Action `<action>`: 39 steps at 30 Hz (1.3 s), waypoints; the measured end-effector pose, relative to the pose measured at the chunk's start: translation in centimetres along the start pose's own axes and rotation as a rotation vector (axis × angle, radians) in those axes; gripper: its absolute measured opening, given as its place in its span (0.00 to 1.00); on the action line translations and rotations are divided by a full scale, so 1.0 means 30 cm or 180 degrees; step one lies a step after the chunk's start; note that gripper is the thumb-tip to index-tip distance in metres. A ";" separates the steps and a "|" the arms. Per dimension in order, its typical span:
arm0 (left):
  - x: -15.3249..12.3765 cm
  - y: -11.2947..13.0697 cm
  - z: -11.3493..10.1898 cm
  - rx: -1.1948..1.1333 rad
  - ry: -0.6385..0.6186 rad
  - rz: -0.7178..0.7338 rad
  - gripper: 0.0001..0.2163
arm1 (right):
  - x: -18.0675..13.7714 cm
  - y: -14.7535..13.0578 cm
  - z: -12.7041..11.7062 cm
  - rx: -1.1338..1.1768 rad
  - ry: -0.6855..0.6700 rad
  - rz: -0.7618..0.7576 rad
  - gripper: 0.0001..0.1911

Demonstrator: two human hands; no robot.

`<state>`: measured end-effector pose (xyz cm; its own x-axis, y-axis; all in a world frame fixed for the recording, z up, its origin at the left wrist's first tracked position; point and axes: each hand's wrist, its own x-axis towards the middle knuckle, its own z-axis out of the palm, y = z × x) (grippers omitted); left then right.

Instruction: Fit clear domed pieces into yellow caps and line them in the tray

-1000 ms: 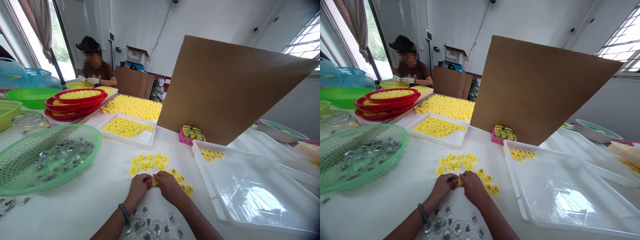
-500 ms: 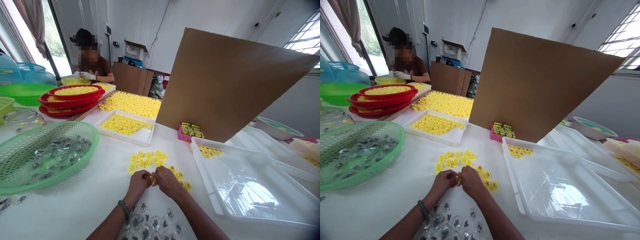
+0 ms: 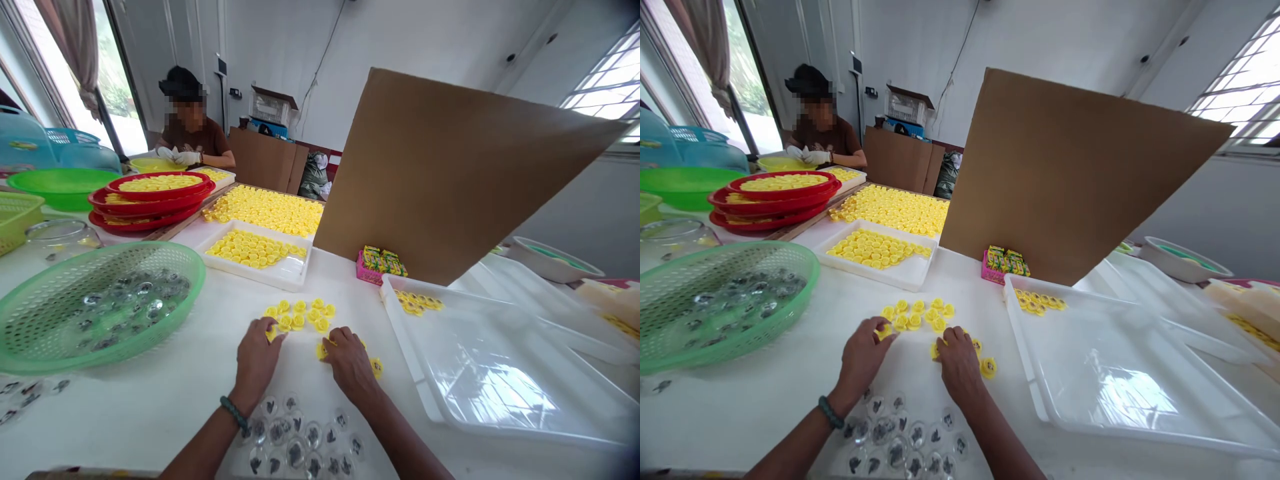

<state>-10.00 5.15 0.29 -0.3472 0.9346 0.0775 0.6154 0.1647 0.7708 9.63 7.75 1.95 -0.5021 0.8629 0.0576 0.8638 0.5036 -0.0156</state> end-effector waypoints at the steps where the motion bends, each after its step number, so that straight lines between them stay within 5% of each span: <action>1: 0.009 -0.007 -0.016 0.0228 0.0108 0.0051 0.12 | -0.004 0.009 -0.005 -0.0025 -0.0030 0.0070 0.01; 7: 0.021 -0.051 -0.012 0.0842 -0.0340 0.0148 0.13 | -0.123 0.010 -0.039 0.0557 0.0090 0.0075 0.12; 15: -0.062 0.019 0.040 0.0729 -0.0762 0.0250 0.05 | -0.319 -0.021 -0.024 0.1587 -0.0554 0.0239 0.10; 22: -0.088 0.058 0.087 0.0423 -0.1214 0.0581 0.10 | -0.282 -0.020 0.037 0.1929 -0.0226 0.0439 0.11; 29: -0.097 0.005 0.050 -0.0105 -0.0887 0.0832 0.06 | -0.252 -0.026 0.074 0.2351 0.0144 0.0776 0.05; 32: -0.118 0.016 0.042 -0.0488 -0.1189 0.0983 0.07 | -0.218 -0.040 0.064 0.2544 0.0491 0.1178 0.04; 36: -0.156 0.054 0.055 -0.0812 -0.1731 0.1433 0.08 | -0.154 -0.079 0.051 0.3358 0.0618 0.1590 0.06; 39: -0.165 0.062 0.063 -0.0914 -0.1674 0.1667 0.06 | -0.127 -0.103 0.038 0.4164 0.0550 0.1543 0.10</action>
<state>-5.80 1.43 0.16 0.3605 0.9061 0.2213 0.3748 -0.3580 0.8552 8.84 2.95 0.63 -0.0757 0.9919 -0.1023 0.2352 -0.0819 -0.9685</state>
